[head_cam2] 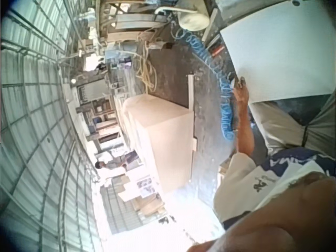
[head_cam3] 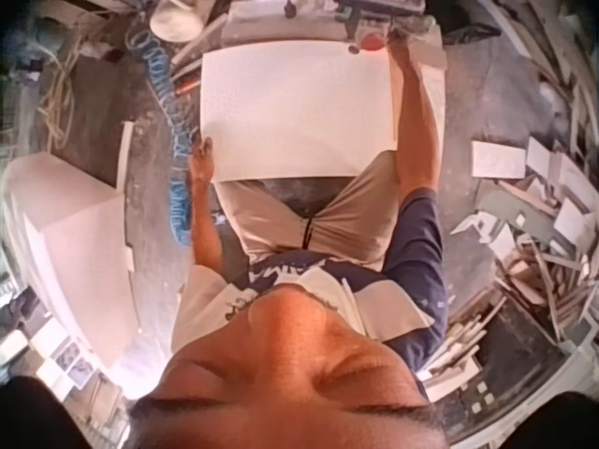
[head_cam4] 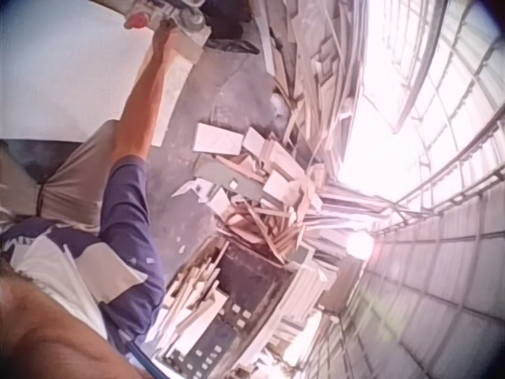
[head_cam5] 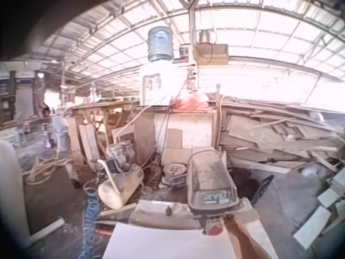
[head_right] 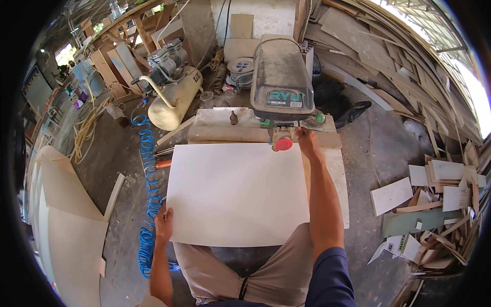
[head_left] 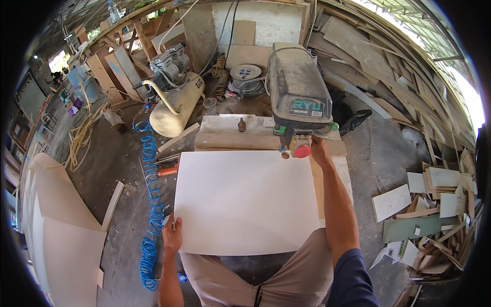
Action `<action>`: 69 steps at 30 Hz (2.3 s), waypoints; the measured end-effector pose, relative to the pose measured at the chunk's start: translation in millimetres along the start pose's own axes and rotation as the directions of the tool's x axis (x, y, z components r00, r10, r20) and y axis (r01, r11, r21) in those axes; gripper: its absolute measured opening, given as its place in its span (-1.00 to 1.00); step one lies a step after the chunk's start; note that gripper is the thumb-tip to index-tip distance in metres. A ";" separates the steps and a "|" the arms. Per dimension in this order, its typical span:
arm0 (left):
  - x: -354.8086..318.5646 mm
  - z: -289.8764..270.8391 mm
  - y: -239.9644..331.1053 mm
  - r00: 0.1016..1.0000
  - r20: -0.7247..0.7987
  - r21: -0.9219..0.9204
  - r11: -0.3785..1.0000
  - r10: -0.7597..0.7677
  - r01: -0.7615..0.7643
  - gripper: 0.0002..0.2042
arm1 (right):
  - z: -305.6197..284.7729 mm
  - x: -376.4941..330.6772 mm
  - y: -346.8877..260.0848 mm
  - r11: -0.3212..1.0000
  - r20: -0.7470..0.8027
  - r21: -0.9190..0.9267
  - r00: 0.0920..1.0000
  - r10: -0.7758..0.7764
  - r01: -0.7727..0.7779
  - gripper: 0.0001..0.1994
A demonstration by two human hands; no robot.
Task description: The person positions a white board under a drill press, lowers the drill to create multiple holes, and uses a handheld air blower to clear away sawdust.
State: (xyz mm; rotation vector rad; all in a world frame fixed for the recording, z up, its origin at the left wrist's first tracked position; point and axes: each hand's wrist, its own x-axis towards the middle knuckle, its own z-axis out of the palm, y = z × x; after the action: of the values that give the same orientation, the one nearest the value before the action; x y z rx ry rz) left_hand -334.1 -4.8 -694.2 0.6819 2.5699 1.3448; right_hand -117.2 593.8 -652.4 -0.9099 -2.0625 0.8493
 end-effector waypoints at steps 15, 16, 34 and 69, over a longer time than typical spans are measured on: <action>-51.5 78.7 93.7 0.998 0.065 -0.030 0.999 0.013 -0.011 -0.58 | -3.0 7.4 4.8 0.999 0.009 0.018 0.999 0.037 -0.037 -0.66; -55.6 88.4 101.1 0.997 0.068 -0.058 0.998 0.034 -0.030 -0.58 | -5.6 7.8 10.3 1.000 -0.004 0.009 1.000 0.005 -0.005 -0.66; -99.8 186.7 167.8 0.963 0.257 0.176 0.984 -0.078 0.033 -0.25 | -10.5 2.0 -2.1 0.999 -0.005 -0.037 1.000 -0.031 0.031 -0.66; -88.7 181.0 186.3 0.650 0.643 0.218 0.716 0.406 -0.663 0.08 | 7.8 22.9 72.7 0.955 -0.021 0.297 0.999 0.034 -0.027 -0.89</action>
State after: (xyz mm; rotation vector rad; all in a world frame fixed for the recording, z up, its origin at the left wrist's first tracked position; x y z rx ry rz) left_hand -134.0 178.8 -654.5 1.7689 2.2198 0.4737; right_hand -111.0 648.8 -705.4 -0.7837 -1.8385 1.1223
